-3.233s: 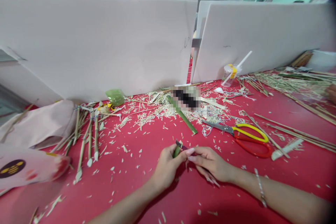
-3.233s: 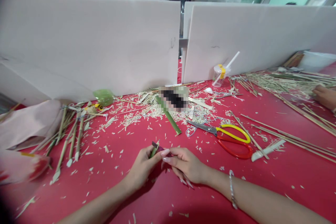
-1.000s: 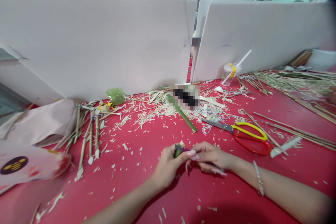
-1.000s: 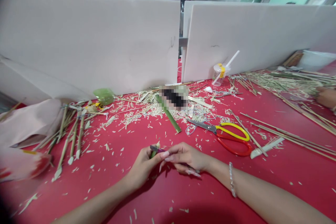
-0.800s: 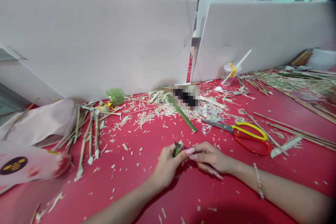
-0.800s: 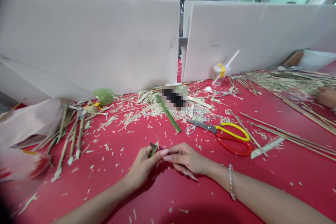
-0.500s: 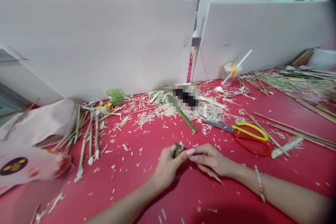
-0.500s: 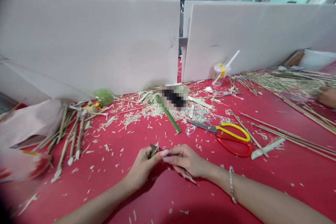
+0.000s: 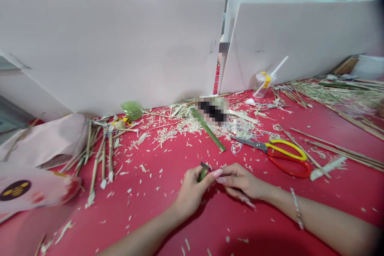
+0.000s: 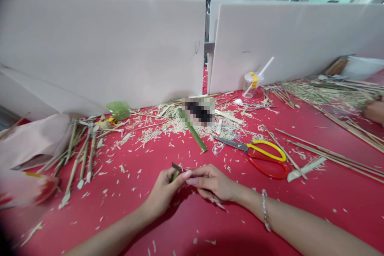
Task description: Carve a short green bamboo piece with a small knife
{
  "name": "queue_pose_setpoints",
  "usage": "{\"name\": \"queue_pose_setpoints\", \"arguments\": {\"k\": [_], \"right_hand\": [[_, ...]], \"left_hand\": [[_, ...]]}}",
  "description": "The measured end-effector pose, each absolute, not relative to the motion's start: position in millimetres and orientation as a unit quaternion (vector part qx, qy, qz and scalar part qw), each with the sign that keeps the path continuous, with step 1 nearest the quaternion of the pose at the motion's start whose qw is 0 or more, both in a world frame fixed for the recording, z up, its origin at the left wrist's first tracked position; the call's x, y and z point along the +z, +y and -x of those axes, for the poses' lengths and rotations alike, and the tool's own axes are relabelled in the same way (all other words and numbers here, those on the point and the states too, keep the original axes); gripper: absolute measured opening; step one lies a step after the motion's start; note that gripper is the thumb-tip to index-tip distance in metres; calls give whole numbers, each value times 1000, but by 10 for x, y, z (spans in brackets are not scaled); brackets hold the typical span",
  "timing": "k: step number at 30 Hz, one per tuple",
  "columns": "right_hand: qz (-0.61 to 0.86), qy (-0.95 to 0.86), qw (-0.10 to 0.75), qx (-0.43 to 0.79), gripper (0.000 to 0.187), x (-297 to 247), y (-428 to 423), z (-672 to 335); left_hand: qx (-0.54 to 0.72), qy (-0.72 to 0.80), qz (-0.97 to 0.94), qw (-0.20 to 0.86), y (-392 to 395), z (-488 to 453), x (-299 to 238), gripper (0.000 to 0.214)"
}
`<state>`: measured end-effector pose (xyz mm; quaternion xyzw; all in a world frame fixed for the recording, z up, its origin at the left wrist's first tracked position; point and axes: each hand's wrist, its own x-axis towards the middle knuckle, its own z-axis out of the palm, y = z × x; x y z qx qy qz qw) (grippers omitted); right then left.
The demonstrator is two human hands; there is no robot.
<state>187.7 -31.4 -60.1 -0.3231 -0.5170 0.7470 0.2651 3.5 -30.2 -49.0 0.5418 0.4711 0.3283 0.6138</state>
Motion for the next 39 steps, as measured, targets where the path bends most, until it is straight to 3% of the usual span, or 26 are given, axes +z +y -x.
{"name": "queue_pose_setpoints", "arguments": {"k": [7, 20, 39], "right_hand": [[310, -499, 248, 770, 57, -647, -286, -1921], [226, -450, 223, 835, 38, -640, -202, -1930], [138, -381, 148, 902, 31, -614, -149, -1986]], "left_hand": [[316, 461, -534, 635, -317, -26, -550, 58], [317, 441, -547, 637, -330, -32, -454, 58], [302, 419, -556, 651, -328, 0, -551, 49]]}}
